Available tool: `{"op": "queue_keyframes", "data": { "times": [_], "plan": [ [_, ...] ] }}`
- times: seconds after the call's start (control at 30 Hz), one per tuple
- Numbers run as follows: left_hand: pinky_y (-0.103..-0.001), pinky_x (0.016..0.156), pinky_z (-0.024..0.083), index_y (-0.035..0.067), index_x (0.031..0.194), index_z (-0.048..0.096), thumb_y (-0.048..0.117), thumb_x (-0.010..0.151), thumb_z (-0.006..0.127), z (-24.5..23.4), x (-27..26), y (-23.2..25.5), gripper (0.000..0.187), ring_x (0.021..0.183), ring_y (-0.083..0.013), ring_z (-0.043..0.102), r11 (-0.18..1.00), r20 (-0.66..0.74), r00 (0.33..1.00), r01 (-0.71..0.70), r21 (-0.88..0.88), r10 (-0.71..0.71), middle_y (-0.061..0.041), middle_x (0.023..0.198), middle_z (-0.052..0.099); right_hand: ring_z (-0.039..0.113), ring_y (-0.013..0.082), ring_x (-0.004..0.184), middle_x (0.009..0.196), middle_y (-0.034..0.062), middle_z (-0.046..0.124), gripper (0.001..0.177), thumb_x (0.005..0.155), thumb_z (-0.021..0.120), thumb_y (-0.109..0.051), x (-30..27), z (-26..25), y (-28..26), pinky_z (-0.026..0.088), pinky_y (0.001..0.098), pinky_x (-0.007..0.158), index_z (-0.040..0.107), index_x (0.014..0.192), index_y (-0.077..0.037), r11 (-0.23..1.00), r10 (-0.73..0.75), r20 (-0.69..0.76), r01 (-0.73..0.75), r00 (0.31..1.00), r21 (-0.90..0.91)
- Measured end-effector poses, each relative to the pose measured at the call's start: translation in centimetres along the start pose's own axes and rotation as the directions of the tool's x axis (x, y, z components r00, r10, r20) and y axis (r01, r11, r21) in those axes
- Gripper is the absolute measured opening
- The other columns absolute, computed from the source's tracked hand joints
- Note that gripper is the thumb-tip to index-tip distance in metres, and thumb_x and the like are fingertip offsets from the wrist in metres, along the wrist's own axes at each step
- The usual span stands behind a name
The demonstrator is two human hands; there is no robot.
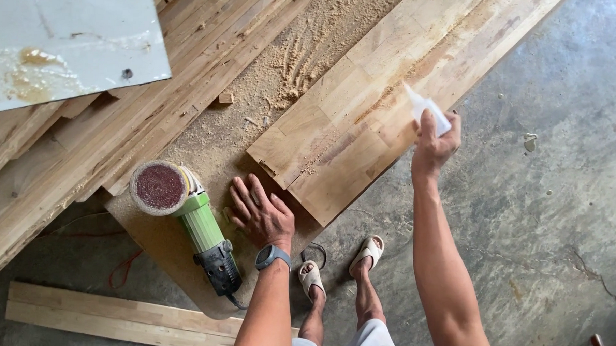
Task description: The person applies a white liquid from a squeeze bottle along a crack in a wooden plank. They then use their hand to spread the liquid into the crack and wipe the surface.
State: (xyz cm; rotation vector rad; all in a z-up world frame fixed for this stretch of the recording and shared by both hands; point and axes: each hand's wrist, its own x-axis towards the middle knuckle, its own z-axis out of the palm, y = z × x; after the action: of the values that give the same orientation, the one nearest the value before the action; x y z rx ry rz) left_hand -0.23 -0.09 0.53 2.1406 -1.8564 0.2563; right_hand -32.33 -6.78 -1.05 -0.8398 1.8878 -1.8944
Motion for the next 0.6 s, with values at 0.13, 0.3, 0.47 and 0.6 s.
{"op": "queue_keyframes", "data": {
  "times": [0.13, 0.3, 0.47, 0.6],
  "plan": [
    [-0.059, 0.107, 0.034, 0.008, 0.146, 0.053, 0.030, 0.098, 0.039, 0.0, 0.1, 0.0, 0.055, 0.142, -0.0397, 0.043, 1.000, 0.010, 1.000, 0.006, -0.007, -0.006, -0.023, 0.151, 0.049, 0.057, 0.0077, 0.055, 0.068, 0.0038, 0.061, 0.026, 0.100, 0.077, -0.026, -5.1, -0.2, -1.0, 0.059, 0.0205, 0.054, 0.060, 0.098, -0.005, 0.999, 0.044, 0.065, -0.046, 0.997, 0.025],
    [-0.060, 0.107, 0.034, 0.008, 0.147, 0.052, 0.030, 0.097, 0.040, 0.2, -0.1, -0.2, 0.056, 0.143, -0.0402, 0.041, 1.000, 0.021, 1.000, 0.007, -0.020, -0.006, -0.023, 0.152, 0.047, 0.055, 0.0062, 0.046, 0.060, 0.0070, 0.061, 0.026, 0.095, 0.080, -0.019, -9.6, 0.4, -3.2, 0.052, 0.0201, 0.046, 0.061, 0.098, -0.001, 1.000, 0.000, 0.099, -0.003, 0.995, 0.028],
    [-0.060, 0.108, 0.033, 0.008, 0.148, 0.051, 0.030, 0.097, 0.040, 0.6, -0.3, -0.4, 0.057, 0.144, -0.0396, 0.040, 1.000, 0.028, 1.000, 0.010, -0.016, -0.010, -0.022, 0.154, 0.045, 0.063, 0.0108, 0.057, 0.064, 0.0097, 0.066, 0.026, 0.088, 0.088, -0.020, -9.5, 1.2, -3.3, 0.051, 0.0247, 0.055, 0.070, 0.095, -0.002, 0.994, -0.060, 0.006, 0.061, 0.998, -0.090],
    [-0.061, 0.108, 0.032, 0.008, 0.148, 0.050, 0.029, 0.095, 0.043, 0.6, -0.4, -0.4, 0.057, 0.144, -0.0399, 0.039, 0.999, 0.039, 0.999, 0.018, -0.028, -0.017, -0.022, 0.155, 0.044, 0.063, 0.0143, 0.060, 0.066, 0.0107, 0.067, 0.026, 0.087, 0.090, -0.025, -9.2, 0.9, -1.5, 0.050, 0.0268, 0.058, 0.072, 0.094, -0.007, 0.966, -0.097, 0.023, 0.100, 0.995, -0.238]
  ]
}}
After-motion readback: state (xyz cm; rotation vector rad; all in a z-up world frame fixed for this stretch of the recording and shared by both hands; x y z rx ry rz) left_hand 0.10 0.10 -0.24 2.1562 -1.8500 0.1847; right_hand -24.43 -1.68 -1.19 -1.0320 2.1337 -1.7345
